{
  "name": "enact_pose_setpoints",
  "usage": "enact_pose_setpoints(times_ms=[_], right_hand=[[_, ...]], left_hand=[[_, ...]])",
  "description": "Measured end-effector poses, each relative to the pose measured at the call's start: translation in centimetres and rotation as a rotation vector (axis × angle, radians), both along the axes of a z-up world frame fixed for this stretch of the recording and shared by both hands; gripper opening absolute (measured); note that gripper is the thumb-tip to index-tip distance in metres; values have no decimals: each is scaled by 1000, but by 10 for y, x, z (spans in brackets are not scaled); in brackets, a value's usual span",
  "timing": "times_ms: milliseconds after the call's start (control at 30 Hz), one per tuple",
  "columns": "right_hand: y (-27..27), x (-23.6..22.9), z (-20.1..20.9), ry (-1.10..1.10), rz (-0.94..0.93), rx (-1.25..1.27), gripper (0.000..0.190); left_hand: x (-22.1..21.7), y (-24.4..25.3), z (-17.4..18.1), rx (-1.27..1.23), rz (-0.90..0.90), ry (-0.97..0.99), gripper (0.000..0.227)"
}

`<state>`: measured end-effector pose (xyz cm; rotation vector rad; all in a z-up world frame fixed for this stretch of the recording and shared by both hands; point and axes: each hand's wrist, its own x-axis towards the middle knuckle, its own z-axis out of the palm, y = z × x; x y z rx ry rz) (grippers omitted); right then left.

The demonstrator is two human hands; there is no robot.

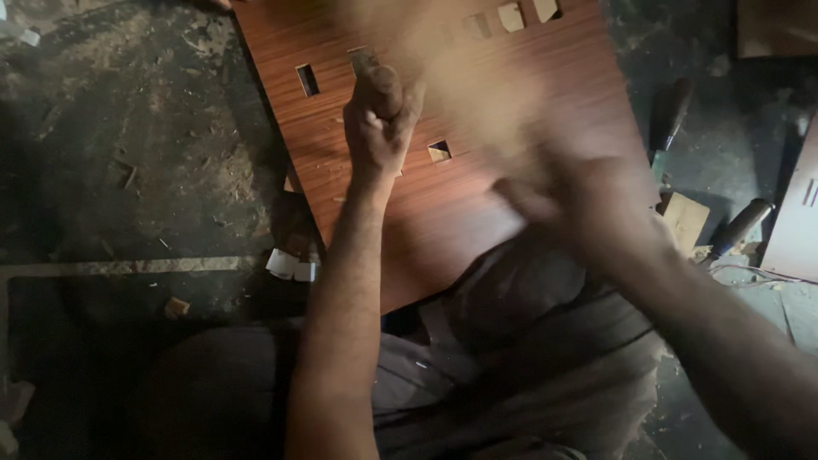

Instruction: The person uses a chisel and a wooden mallet to clear out rectangular openings in a wood panel. They strike the chisel with the mallet to remove waste wood while another person stabilizes the panel on the floor.

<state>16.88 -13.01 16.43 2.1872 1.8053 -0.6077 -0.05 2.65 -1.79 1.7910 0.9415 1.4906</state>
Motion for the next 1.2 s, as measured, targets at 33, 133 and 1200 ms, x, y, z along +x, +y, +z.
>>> enact_pose_setpoints(times_ms=[33, 133, 1200], right_hand=[[0, 1, -1, 14, 7, 3, 82], [-16, 11, -1, 464, 136, 517, 77], [-48, -21, -107, 990, -347, 471, 30]], left_hand=[[0, 0, 2, 86, -1, 26, 8], [4, 1, 13, -26, 45, 2, 16], [-32, -108, 85, -205, -199, 103, 48]])
